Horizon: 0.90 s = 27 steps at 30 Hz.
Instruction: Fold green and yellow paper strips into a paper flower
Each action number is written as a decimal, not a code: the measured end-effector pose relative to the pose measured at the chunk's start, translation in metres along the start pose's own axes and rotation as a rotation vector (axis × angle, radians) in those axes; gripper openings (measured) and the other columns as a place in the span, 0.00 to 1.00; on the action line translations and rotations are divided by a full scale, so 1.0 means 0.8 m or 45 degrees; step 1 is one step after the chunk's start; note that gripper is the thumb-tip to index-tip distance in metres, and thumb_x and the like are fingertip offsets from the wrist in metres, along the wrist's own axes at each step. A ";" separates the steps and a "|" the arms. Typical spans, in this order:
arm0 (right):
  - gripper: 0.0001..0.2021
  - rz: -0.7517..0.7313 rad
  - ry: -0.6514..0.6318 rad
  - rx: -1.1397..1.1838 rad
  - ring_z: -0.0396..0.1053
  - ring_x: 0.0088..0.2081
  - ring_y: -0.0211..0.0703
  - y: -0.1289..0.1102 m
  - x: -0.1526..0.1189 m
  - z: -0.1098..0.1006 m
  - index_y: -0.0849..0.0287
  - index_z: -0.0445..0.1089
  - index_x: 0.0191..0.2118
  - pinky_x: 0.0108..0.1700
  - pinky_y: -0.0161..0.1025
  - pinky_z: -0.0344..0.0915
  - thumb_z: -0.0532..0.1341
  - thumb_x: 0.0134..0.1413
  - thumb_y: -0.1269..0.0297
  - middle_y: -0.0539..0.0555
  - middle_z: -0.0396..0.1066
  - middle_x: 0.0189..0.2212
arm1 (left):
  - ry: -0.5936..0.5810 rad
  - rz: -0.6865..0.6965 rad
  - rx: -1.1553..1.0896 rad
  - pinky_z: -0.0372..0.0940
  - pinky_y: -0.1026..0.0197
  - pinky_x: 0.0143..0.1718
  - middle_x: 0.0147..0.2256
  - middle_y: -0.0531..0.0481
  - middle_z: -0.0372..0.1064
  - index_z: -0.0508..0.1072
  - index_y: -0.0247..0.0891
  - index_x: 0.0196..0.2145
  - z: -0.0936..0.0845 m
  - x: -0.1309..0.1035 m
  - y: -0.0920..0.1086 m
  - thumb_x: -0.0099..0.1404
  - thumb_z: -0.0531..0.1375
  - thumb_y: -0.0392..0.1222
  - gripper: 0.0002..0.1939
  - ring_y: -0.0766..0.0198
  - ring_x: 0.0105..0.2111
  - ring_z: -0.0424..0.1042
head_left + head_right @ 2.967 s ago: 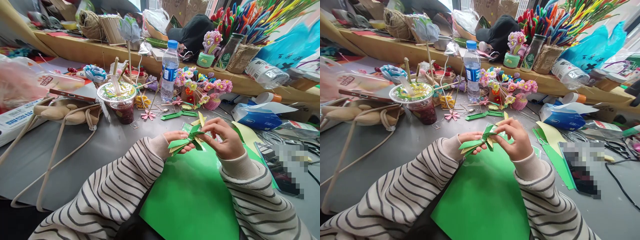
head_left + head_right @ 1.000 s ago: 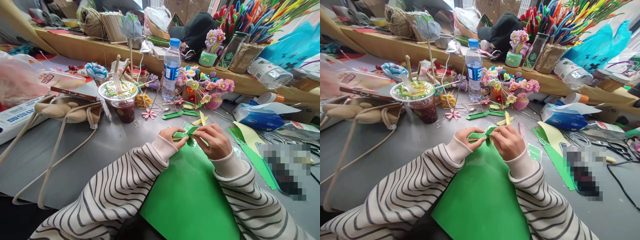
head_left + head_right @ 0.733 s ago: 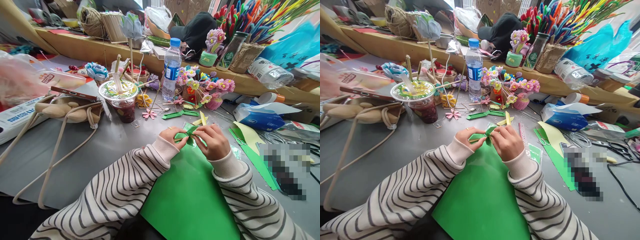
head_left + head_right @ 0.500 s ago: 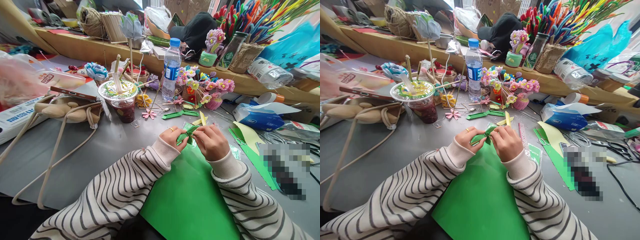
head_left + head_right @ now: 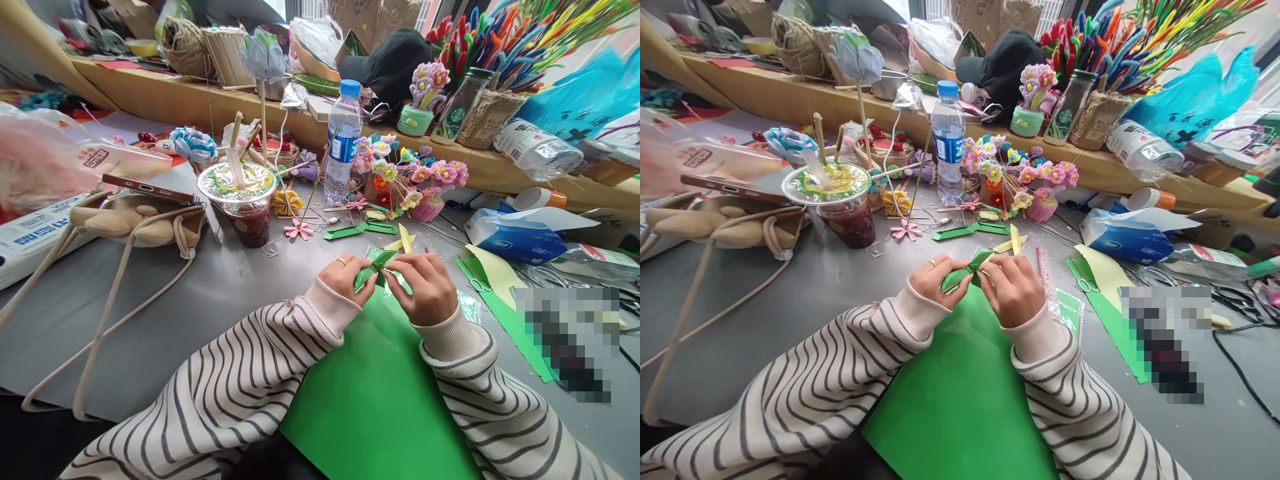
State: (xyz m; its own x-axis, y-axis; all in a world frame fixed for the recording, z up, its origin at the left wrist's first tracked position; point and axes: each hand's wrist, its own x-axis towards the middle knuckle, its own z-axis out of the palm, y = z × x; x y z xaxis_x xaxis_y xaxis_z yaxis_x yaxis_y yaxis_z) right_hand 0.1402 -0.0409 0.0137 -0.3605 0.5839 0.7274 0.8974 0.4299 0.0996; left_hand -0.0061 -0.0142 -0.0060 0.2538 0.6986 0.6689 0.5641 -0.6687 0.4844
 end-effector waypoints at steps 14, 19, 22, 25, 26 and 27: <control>0.06 0.292 -0.027 0.289 0.61 0.31 0.42 0.000 0.003 0.000 0.58 0.66 0.32 0.32 0.40 0.62 0.59 0.44 0.65 0.55 0.65 0.28 | -0.014 0.037 0.030 0.64 0.65 0.28 0.26 0.48 0.68 0.68 0.34 0.33 0.000 -0.003 0.002 0.55 0.52 0.40 0.10 0.66 0.26 0.68; 0.04 0.323 -0.076 0.367 0.61 0.28 0.40 0.002 0.003 0.001 0.59 0.66 0.30 0.31 0.40 0.60 0.58 0.44 0.65 0.54 0.65 0.27 | 0.021 0.082 0.064 0.64 0.65 0.28 0.25 0.49 0.67 0.68 0.34 0.33 0.002 -0.004 0.001 0.55 0.52 0.40 0.10 0.67 0.25 0.68; 0.04 0.327 -0.142 0.379 0.60 0.26 0.39 0.005 0.004 0.002 0.59 0.66 0.28 0.31 0.39 0.59 0.58 0.43 0.65 0.53 0.66 0.26 | 0.026 0.123 0.084 0.64 0.66 0.27 0.25 0.48 0.67 0.68 0.33 0.33 0.002 -0.005 0.001 0.55 0.52 0.40 0.10 0.67 0.25 0.67; 0.04 0.275 -0.219 0.349 0.59 0.26 0.38 0.010 0.004 0.001 0.59 0.65 0.27 0.34 0.40 0.58 0.58 0.44 0.65 0.51 0.66 0.25 | 0.012 0.149 0.125 0.63 0.66 0.26 0.24 0.48 0.67 0.69 0.33 0.33 0.001 -0.005 0.002 0.55 0.52 0.40 0.11 0.67 0.24 0.67; 0.03 0.257 -0.236 0.338 0.60 0.26 0.38 0.012 0.004 0.001 0.58 0.65 0.27 0.34 0.41 0.57 0.58 0.44 0.65 0.51 0.66 0.25 | 0.008 0.157 0.142 0.63 0.66 0.26 0.24 0.48 0.67 0.69 0.33 0.33 0.001 -0.005 0.002 0.56 0.52 0.41 0.11 0.67 0.24 0.67; 0.04 0.240 -0.249 0.327 0.60 0.27 0.39 0.013 0.004 0.001 0.58 0.65 0.26 0.35 0.41 0.57 0.58 0.44 0.65 0.51 0.66 0.25 | 0.003 0.163 0.158 0.63 0.66 0.25 0.24 0.48 0.67 0.69 0.33 0.33 0.001 -0.005 0.002 0.56 0.51 0.41 0.11 0.67 0.24 0.67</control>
State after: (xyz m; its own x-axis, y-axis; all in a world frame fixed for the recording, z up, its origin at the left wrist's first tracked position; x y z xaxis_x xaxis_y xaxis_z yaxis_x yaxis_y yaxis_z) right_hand 0.1481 -0.0341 0.0162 -0.2588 0.7793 0.5708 0.8684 0.4465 -0.2158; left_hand -0.0055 -0.0181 -0.0084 0.3276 0.6091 0.7222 0.6202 -0.7153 0.3219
